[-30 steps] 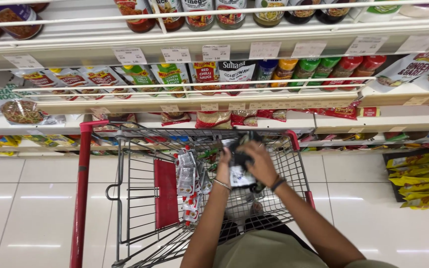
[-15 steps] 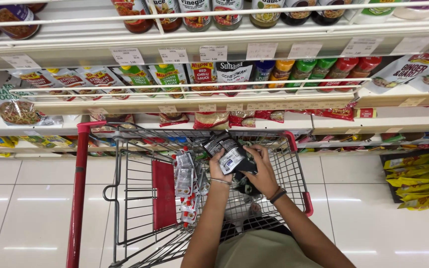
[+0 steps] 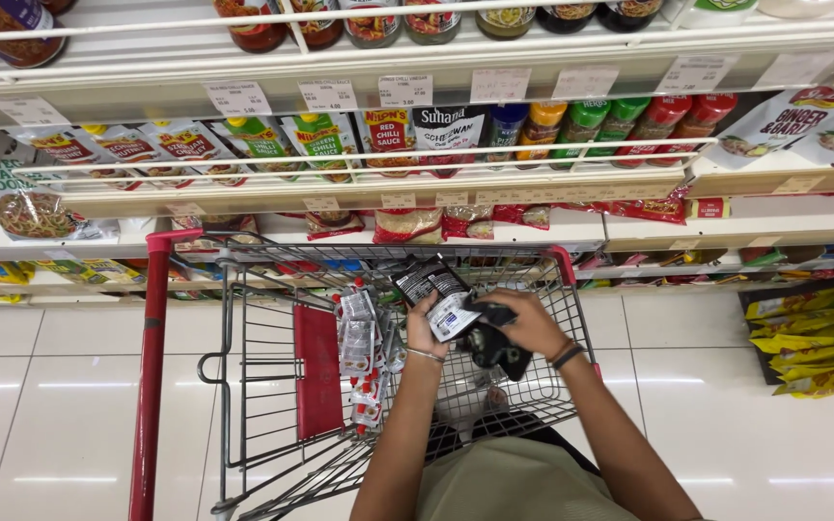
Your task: Selecting and organizing sauce packets from a shopping cart onto store shelves.
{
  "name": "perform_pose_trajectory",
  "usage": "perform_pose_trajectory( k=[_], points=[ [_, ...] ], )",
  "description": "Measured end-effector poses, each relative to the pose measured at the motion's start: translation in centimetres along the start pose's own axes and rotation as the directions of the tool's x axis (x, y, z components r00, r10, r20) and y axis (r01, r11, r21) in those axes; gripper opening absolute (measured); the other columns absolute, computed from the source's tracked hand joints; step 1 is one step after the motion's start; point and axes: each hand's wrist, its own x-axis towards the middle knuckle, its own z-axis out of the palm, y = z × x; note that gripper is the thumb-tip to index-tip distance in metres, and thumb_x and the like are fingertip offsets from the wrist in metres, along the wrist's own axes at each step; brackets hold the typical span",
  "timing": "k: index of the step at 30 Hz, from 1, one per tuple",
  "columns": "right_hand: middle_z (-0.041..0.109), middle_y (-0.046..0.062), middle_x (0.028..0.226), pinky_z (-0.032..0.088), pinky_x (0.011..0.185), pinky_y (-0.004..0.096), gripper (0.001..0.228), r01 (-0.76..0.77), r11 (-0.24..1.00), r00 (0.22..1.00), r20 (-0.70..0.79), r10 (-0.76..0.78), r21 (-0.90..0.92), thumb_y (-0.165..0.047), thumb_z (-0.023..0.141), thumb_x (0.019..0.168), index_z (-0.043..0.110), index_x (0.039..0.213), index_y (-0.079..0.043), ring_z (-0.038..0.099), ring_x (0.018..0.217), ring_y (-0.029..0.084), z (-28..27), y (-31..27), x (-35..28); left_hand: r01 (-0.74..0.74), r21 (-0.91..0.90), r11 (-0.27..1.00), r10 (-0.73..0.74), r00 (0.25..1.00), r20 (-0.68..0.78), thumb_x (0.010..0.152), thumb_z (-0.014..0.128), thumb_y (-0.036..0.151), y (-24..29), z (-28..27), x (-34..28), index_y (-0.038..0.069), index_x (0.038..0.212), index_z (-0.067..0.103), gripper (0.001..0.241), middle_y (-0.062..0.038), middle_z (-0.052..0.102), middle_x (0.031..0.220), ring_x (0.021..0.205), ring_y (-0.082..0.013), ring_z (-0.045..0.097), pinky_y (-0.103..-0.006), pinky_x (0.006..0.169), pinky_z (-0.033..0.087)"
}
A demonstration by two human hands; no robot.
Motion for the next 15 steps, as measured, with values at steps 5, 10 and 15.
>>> perform_pose_trajectory(
  k=[5,10,15],
  points=[
    [0.072,0.005,0.109,0.063,0.081,0.041,0.05,-0.29,0.929,0.955,0.002,0.298,0.228,-0.026,0.078,0.083,0.061,0.127,-0.01,0.071,0.091,0.024,-1.6,1.4,-0.5,-0.008,0.028,1.0,0.007,0.999,0.035,0.097,0.064,0.019,1.8,4.6,-5.0,0.005,0.118,0.059,0.026,-0.017,0.072,0.104,0.082,-0.0293,0.076,-0.0421,0.072,0.066],
    [0.045,0.026,0.133,0.057,0.095,0.044,0.056,-0.04,0.998,0.983,-0.177,0.046,0.041,-0.035,0.068,0.097,0.044,0.137,-0.003,0.047,0.128,0.039,3.5,1.8,1.1,-0.215,0.542,0.813,0.134,0.974,0.185,0.098,0.064,0.028,-0.2,4.2,-3.8,0.023,0.148,0.049,0.052,-0.012,0.07,0.123,0.103,-0.022,0.066,-0.0363,0.086,0.053],
    [0.046,0.022,0.126,0.05,0.104,0.049,0.05,-0.254,0.965,0.866,-0.458,0.199,-0.06,-0.029,0.071,0.099,0.045,0.134,-0.003,0.053,0.12,0.037,3.0,1.1,4.0,-0.249,0.717,0.651,0.063,0.959,0.275,0.101,0.063,0.028,-0.4,5.2,-5.1,0.018,0.15,0.051,0.052,-0.002,0.068,0.132,0.121,-0.0157,0.061,-0.0336,0.105,0.047]
  ],
)
